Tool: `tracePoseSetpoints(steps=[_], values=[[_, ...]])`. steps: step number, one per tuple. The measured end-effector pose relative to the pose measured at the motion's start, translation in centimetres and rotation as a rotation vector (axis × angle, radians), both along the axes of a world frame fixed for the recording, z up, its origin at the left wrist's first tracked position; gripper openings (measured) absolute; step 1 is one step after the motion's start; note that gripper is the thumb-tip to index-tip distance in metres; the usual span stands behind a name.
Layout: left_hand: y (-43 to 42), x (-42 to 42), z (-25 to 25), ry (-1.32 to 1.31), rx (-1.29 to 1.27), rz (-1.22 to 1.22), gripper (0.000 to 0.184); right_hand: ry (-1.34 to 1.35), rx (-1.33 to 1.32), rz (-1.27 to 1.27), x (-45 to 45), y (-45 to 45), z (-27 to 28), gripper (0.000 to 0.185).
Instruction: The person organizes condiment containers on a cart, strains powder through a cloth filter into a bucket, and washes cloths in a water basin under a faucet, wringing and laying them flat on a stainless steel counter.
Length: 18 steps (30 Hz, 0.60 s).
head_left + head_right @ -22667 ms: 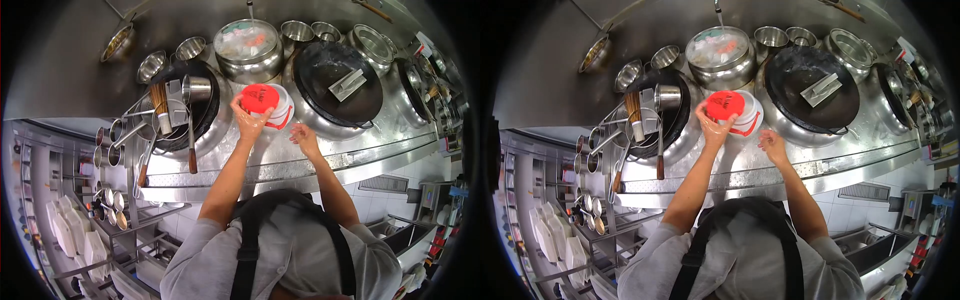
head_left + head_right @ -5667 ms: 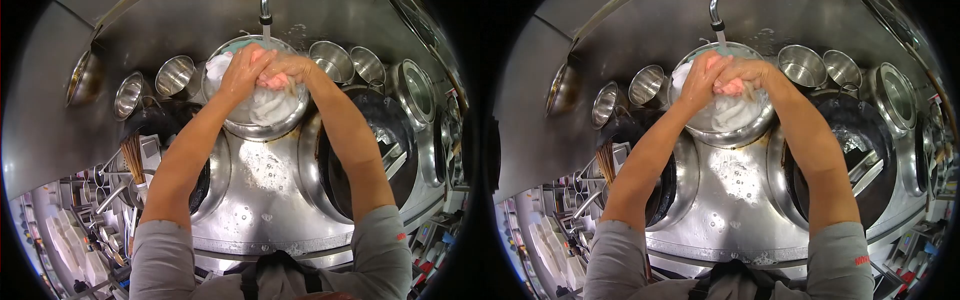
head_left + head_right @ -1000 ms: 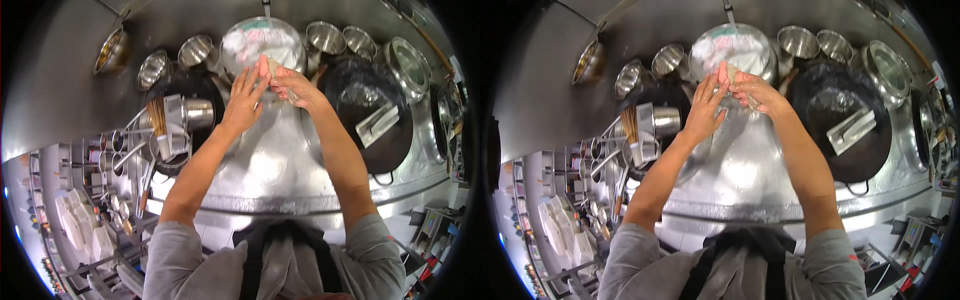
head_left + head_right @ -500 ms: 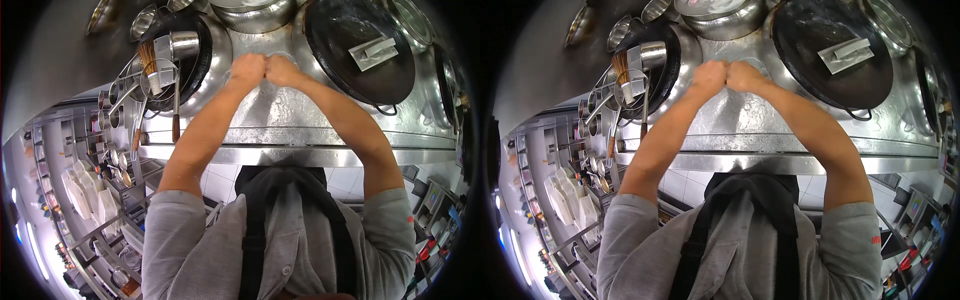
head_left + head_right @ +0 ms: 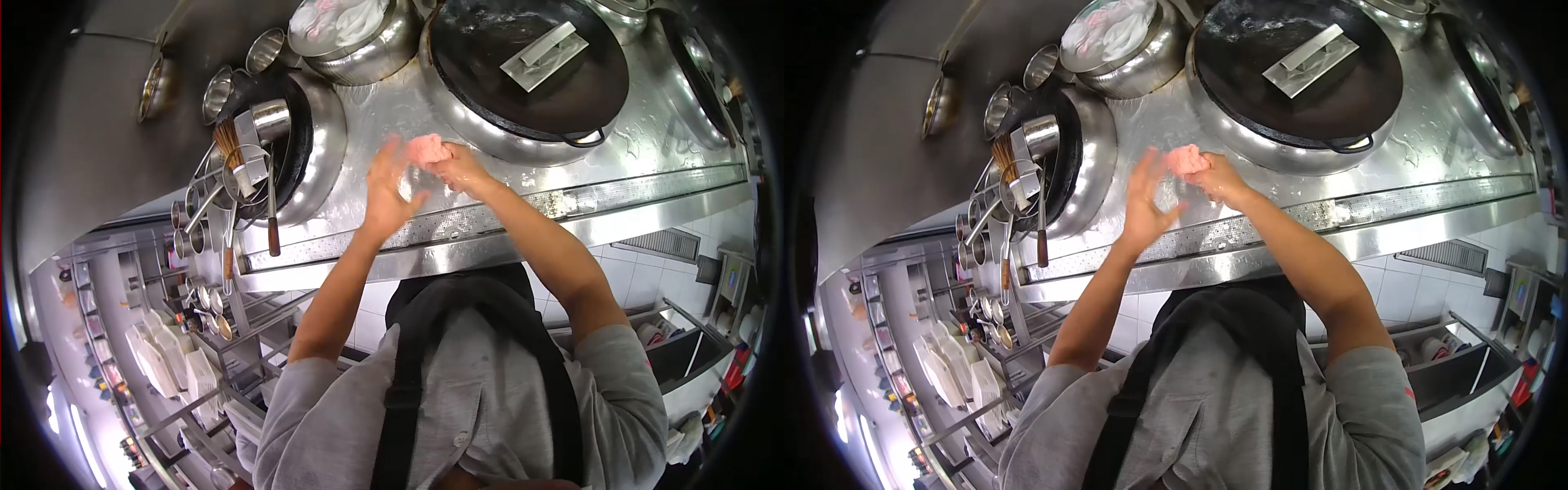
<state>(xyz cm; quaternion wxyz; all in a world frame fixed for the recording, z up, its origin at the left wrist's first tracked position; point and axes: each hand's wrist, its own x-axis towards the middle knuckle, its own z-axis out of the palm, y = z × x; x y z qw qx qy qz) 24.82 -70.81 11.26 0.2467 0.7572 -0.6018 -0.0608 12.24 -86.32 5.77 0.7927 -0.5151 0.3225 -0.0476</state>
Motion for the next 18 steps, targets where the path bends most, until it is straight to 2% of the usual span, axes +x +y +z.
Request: tracePoseSetpoints(steps=[1,2,4,6,8,9,12,15,16,18], values=[[0.1,-1.6,1.9,-0.206,0.059,-0.125,0.093,-0.111,0.156,0.016,-0.4,-0.3,0.0,0.007],[0.4,-2.6,2.9,-0.413,0.117,-0.244,0.089,-0.133,0.232,0.149,-0.9,-0.6,0.3,0.008],[0.1,-2.4,2.0,-0.361,-0.067,-0.281,0.077,-0.175,0.370,0.416,-1.8,-1.4,3.3,0.008],[-1.1,-1.2,0.5,-0.218,-0.286,-0.368,0.061,0.008,0.403,0.591,-1.5,-0.5,6.0,0.019],[-2.0,-0.8,2.8,-0.269,-0.061,-0.327,0.043,0.148,0.351,0.739,-0.7,0.1,7.1,0.025],[-2.6,-0.6,3.6,-0.293,0.045,-0.297,0.035,0.191,0.219,0.678,-0.3,0.4,7.1,0.032],[-3.9,0.4,3.5,-0.428,0.236,-0.243,0.014,0.178,-0.164,0.578,0.9,1.2,5.9,0.021],[-4.3,1.1,3.4,-0.418,0.278,-0.184,0.011,0.271,-0.991,0.350,2.0,3.1,4.7,0.012],[-4.0,1.1,3.9,-0.327,0.307,-0.183,0.012,0.271,-1.091,0.332,1.8,3.8,5.2,0.009],[-3.4,1.7,4.4,-0.148,0.367,-0.181,0.016,0.265,-1.291,0.298,1.3,4.5,6.5,0.017]])
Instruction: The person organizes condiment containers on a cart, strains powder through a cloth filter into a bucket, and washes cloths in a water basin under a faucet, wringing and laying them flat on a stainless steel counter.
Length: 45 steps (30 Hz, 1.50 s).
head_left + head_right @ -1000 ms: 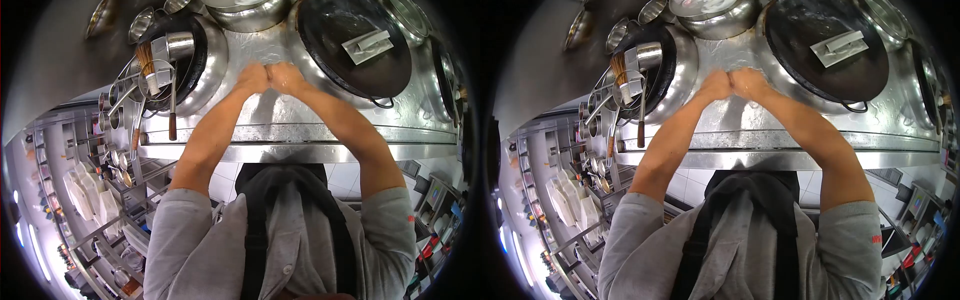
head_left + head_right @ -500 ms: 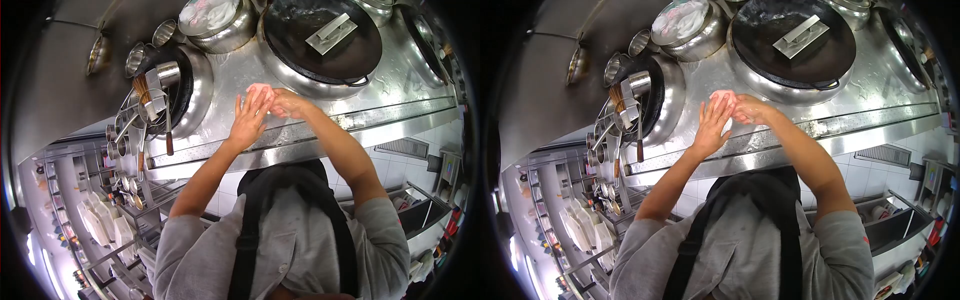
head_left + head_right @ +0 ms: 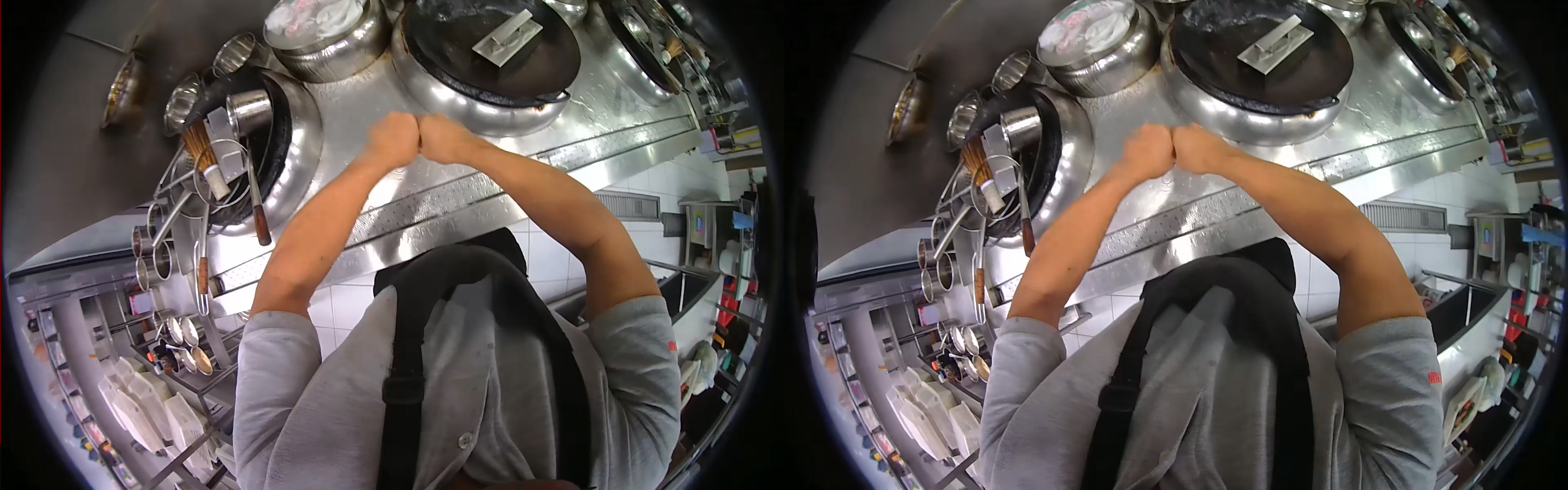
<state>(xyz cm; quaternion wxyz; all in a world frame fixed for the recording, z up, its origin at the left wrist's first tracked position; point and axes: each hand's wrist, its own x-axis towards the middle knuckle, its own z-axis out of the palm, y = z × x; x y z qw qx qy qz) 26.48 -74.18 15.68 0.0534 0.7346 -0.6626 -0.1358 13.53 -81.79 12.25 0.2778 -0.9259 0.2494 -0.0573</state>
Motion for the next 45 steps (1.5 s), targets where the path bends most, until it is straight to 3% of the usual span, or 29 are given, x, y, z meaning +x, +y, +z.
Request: tracePoseSetpoints(steps=[3,6,9,12,13,15,16,19,22,23,25,26,27,28,30,31,36,38,40,41,43,45], values=[[0.2,1.1,-3.1,0.211,-0.008,0.002,0.020,0.172,-0.165,-0.004,0.4,1.0,2.1,0.025],[1.5,1.4,-4.5,0.625,-0.002,0.136,0.017,0.243,-0.315,0.027,0.9,0.9,1.5,0.035],[2.3,3.2,-5.9,1.265,0.379,0.296,0.016,0.212,-0.347,0.020,1.3,1.8,1.0,0.031],[4.4,5.6,-9.7,1.863,0.577,0.218,0.024,-0.067,-0.411,-0.026,1.1,3.2,0.8,0.032],[4.9,4.8,-8.8,1.945,0.554,0.260,0.029,-0.027,-0.259,-0.022,-0.1,3.8,2.3,0.044],[5.3,3.4,-6.9,2.100,0.510,0.346,0.040,-0.275,-0.089,-0.072,-3.1,4.0,1.7,0.048],[4.9,2.8,-7.3,2.088,0.510,0.321,0.044,-0.399,-0.008,-0.097,-4.9,3.8,1.3,0.051],[3.2,-1.1,-7.6,2.046,0.501,0.292,0.052,-0.573,0.842,-0.343,-10.4,3.2,0.8,0.047],[1.9,-7.1,-5.9,1.983,0.495,0.276,0.056,-0.752,0.894,-0.413,-16.4,3.5,3.1,0.040],[1.3,-8.9,-6.2,1.964,0.546,0.214,0.057,-0.755,0.817,-0.445,-18.3,3.8,3.7,0.038],[-0.9,-15.0,-5.3,1.926,0.619,0.083,0.060,-0.862,0.603,-0.478,-23.6,2.8,-1.5,0.032],[-1.9,-18.5,-4.5,1.911,0.632,0.011,0.061,-0.654,0.541,-0.619,-27.1,3.6,2.1,0.028],[-2.8,-21.4,-5.0,1.882,0.639,-0.167,0.069,-0.711,0.748,-0.654,-30.2,4.1,2.7,0.025],[-4.1,-25.3,-3.8,1.861,0.682,-0.307,0.073,-0.811,0.597,-0.708,-33.5,4.7,2.0,0.021],[-6.0,-33.1,-4.6,1.818,0.663,-0.128,0.048,-0.915,0.219,-0.878,-40.7,5.8,1.2,0.018],[-7.8,-37.5,-5.5,1.793,0.663,-0.208,0.040,-0.913,0.012,-0.993,-44.2,6.7,1.2,0.018],[-15.1,-54.7,-15.1,1.679,0.659,-0.393,0.018,-1.297,0.223,-1.287,-59.6,15.1,5.9,0.015],[-14.3,-62.6,-10.6,1.637,0.676,-0.398,0.015,-1.207,0.190,-1.439,-64.5,18.7,7.4,0.015],[-13.7,-69.4,-8.5,1.632,0.731,-0.402,0.014,-1.439,0.108,-1.399,-67.4,21.1,8.3,0.013],[-13.4,-72.9,-5.5,1.698,0.933,-0.766,0.008,-1.610,0.127,-1.358,-68.2,22.1,9.4,0.012],[-15.5,-81.2,-10.2,1.653,0.908,-0.985,0.006,-1.582,0.056,-1.458,-69.7,23.7,10.6,0.011],[-11.9,-86.4,-5.9,1.644,1.133,-0.973,0.012,-1.496,-0.015,-1.612,-70.9,24.4,11.6,0.011]])
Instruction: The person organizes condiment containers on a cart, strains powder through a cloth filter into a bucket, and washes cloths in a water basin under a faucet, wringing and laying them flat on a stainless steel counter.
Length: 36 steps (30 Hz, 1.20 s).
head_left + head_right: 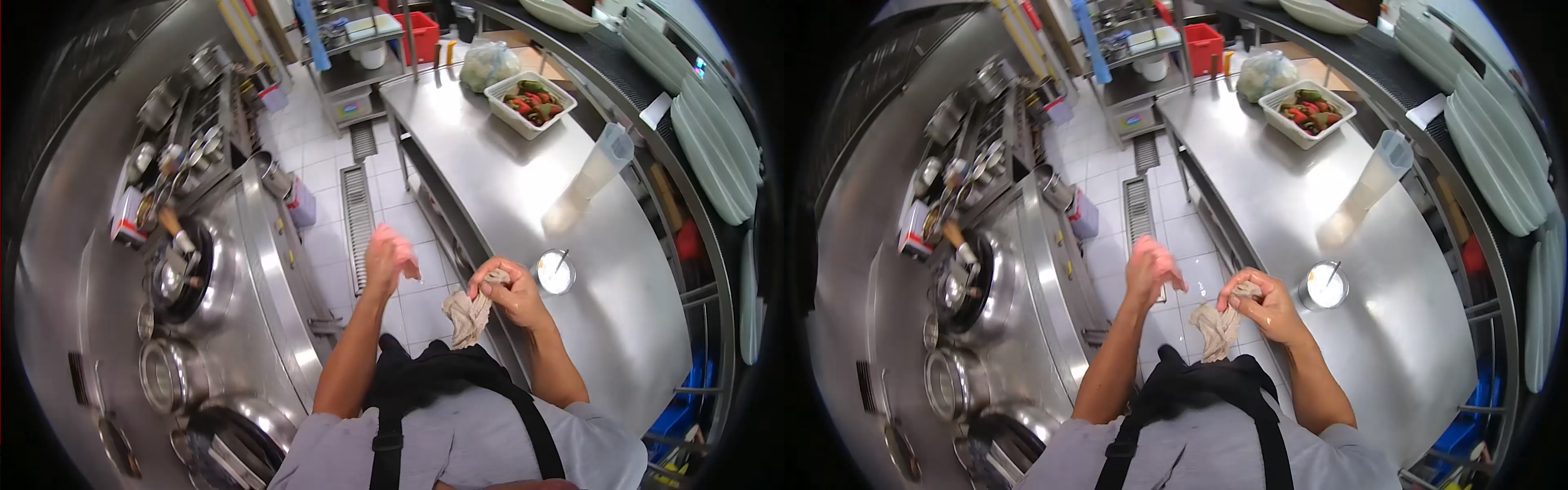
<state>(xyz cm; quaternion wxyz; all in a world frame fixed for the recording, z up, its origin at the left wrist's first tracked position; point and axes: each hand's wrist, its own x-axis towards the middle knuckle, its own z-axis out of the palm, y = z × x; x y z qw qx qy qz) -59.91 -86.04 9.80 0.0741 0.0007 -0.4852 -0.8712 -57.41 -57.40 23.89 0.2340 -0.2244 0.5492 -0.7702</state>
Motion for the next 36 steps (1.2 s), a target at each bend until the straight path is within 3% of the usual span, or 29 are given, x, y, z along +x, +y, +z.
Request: tracePoseSetpoints(steps=[2,3,4,5,7,9,10,11,13,16,17,18,19,20,21,22,23,25,28,31,32,35,36], values=[[2.7,-5.7,0.1,-0.036,-0.057,-0.065,0.029,0.143,0.132,-0.095,-1.7,-0.3,-0.5,0.011],[4.6,-8.3,2.7,0.193,0.050,-0.284,0.029,0.215,0.201,-0.143,-2.4,-0.7,-0.9,0.011],[5.6,-9.8,3.1,0.005,-0.038,-0.381,0.044,0.208,0.204,-0.233,-3.0,-1.4,-1.3,0.013],[5.5,-10.5,4.2,-0.409,-0.087,-0.454,0.048,0.164,0.225,-0.342,-3.7,-2.4,-1.3,0.015],[3.9,-12.2,4.4,-0.130,-0.158,-0.837,0.056,0.071,0.259,-0.568,-5.0,-4.4,-1.3,0.019],[1.6,-12.0,7.2,0.142,-0.473,-0.926,0.041,0.076,0.144,-0.752,-7.1,-6.7,-2.4,0.021],[0.4,-13.1,6.0,0.147,-0.646,-0.908,0.028,0.057,0.140,-0.813,-7.9,-7.1,-2.7,0.021],[-1.2,-13.6,4.8,0.158,-0.663,-0.797,0.023,0.044,0.135,-0.873,-8.8,-7.6,-2.8,0.021],[-4.8,-15.5,2.9,0.206,-0.522,-0.589,0.028,0.045,0.067,-0.942,-10.4,-8.9,-3.0,0.011],[-9.4,-19.0,2.6,-0.008,-0.253,-0.435,0.031,-0.048,-0.026,-0.995,-12.9,-10.7,-5.0,0.004],[-9.9,-20.0,2.8,-0.027,-0.219,-0.355,0.032,-0.095,-0.087,-1.003,-14.0,-11.5,-7.6,0.004],[-10.0,-20.5,4.2,-0.051,0.091,-0.355,0.031,-0.126,0.033,-0.970,-14.7,-12.4,-9.1,0.007],[-10.2,-21.2,7.9,-0.051,0.061,-0.299,0.024,0.072,0.557,-0.731,-15.7,-14.6,-8.5,0.030],[-10.6,-21.5,8.6,0.066,-0.192,-0.304,0.020,0.053,0.343,-0.564,-16.4,-15.9,-9.2,0.059],[-11.0,-22.3,8.8,0.187,-0.443,-0.293,0.017,0.105,0.477,-0.509,-16.7,-18.0,-6.6,0.075],[-11.4,-23.1,8.6,0.237,-0.511,-0.343,0.016,0.142,0.457,-0.450,-17.6,-20.1,-4.2,0.071],[-11.6,-23.7,8.1,0.275,-0.580,-0.396,0.015,0.181,0.451,-0.423,-19.4,-20.7,-6.5,0.057],[-12.3,-25.9,7.4,0.239,-0.642,-0.423,0.021,-0.015,0.484,-0.426,-22.3,-21.2,-5.9,0.036],[-15.6,-29.9,8.0,0.130,-0.686,-0.532,0.022,-0.070,0.122,-0.655,-26.2,-19.1,-5.8,0.021],[-17.7,-33.1,7.7,0.189,-0.921,-0.539,0.022,-0.069,-0.035,-0.569,-30.4,-19.7,-7.4,0.018],[-17.6,-34.2,7.5,0.381,-0.796,-0.478,0.022,-0.062,-0.066,-0.524,-32.3,-20.4,-7.3,0.018],[-18.7,-37.9,8.0,0.308,-0.579,-0.529,0.018,-0.060,-0.153,-0.396,-37.2,-23.5,-7.5,0.021],[-19.6,-39.1,8.5,0.214,-0.509,-0.484,0.017,-0.021,0.066,-0.355,-39.2,-23.0,-8.0,0.019]])
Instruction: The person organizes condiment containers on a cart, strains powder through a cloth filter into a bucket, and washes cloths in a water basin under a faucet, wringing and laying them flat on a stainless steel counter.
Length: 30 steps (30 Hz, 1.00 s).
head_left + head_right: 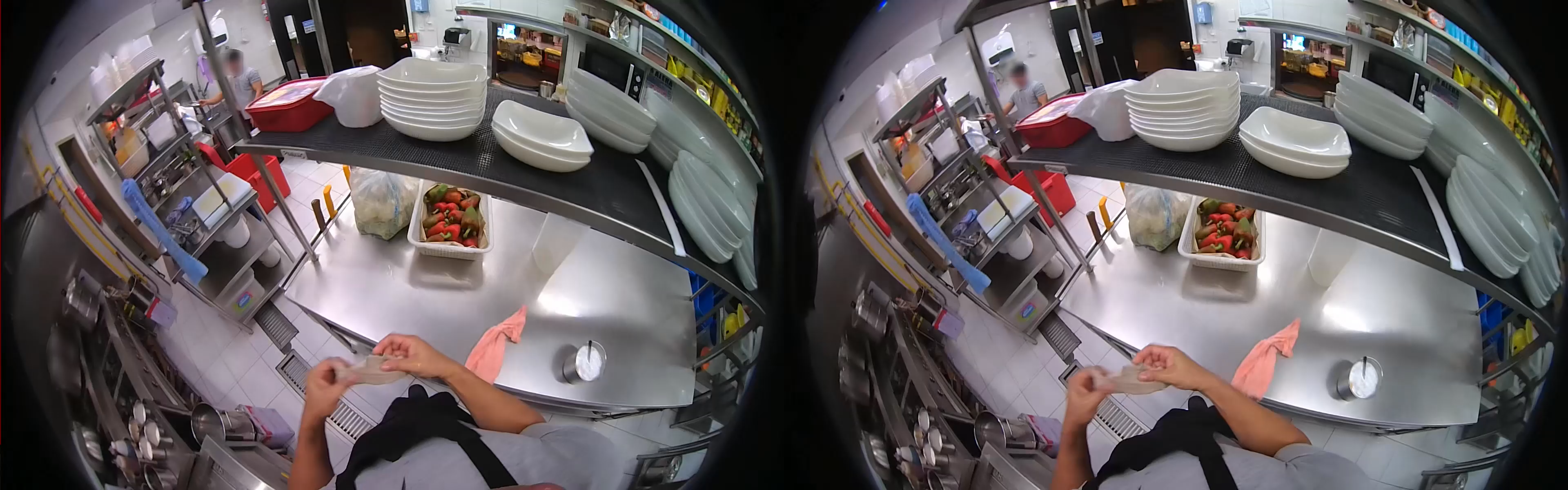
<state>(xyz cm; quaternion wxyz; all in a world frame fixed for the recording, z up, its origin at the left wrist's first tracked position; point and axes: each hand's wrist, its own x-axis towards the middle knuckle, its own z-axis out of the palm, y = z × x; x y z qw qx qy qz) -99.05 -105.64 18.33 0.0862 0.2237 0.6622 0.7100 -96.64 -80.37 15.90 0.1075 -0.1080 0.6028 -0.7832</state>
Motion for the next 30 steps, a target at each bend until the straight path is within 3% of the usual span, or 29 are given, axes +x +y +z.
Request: tracePoseSetpoints(steps=[2,6,9,10,13,16,18,19,22,24,25,27,29,30], values=[[-2.0,-3.3,0.3,-0.082,0.061,0.115,0.015,-0.032,0.422,0.091,-3.1,0.6,-1.5,0.017],[-3.2,-7.7,0.1,-0.212,0.255,0.259,0.021,0.033,-0.143,0.082,-5.4,1.4,1.7,0.026],[-4.5,-10.9,-0.2,-0.127,-0.081,0.257,0.023,0.058,0.268,-0.026,-7.1,2.9,1.0,0.020],[-4.4,-12.0,0.5,-0.134,-0.019,0.283,0.025,0.076,0.421,-0.100,-7.4,3.7,1.2,0.012],[-6.8,-16.7,-0.8,-0.124,0.035,0.256,0.027,-0.081,0.009,-0.162,-6.4,4.8,2.8,0.010],[-8.3,-21.3,-2.7,-0.096,-0.219,0.086,0.033,0.091,0.184,-0.396,-8.1,3.4,1.4,0.009],[-7.4,-24.6,-0.7,0.016,-0.394,0.059,0.035,0.083,0.009,-0.524,-10.0,2.3,2.8,0.008],[-6.6,-26.7,1.2,0.094,-0.467,0.068,0.036,0.116,0.074,-0.615,-11.5,1.9,3.8,0.009],[-5.2,-34.1,3.6,0.251,-0.320,-0.030,0.028,0.229,0.352,-0.883,-16.2,1.8,6.3,0.016],[-4.6,-36.4,7.0,0.372,-0.240,-0.005,0.026,0.278,0.420,-0.869,-17.5,0.3,10.6,0.014],[-4.6,-38.6,6.1,0.401,-0.124,-0.064,0.024,0.286,0.460,-0.882,-17.8,-1.1,12.4,0.013],[-4.6,-39.7,6.1,0.270,0.058,-0.187,0.019,0.255,0.464,-0.855,-18.4,-2.6,13.3,0.011],[-5.4,-39.7,5.3,0.195,0.029,-0.257,0.017,0.269,0.491,-0.876,-19.0,-4.5,12.2,0.013],[-6.3,-39.9,3.8,0.189,-0.113,-0.249,0.017,0.185,0.461,-0.866,-18.9,-5.2,10.6,0.014]])
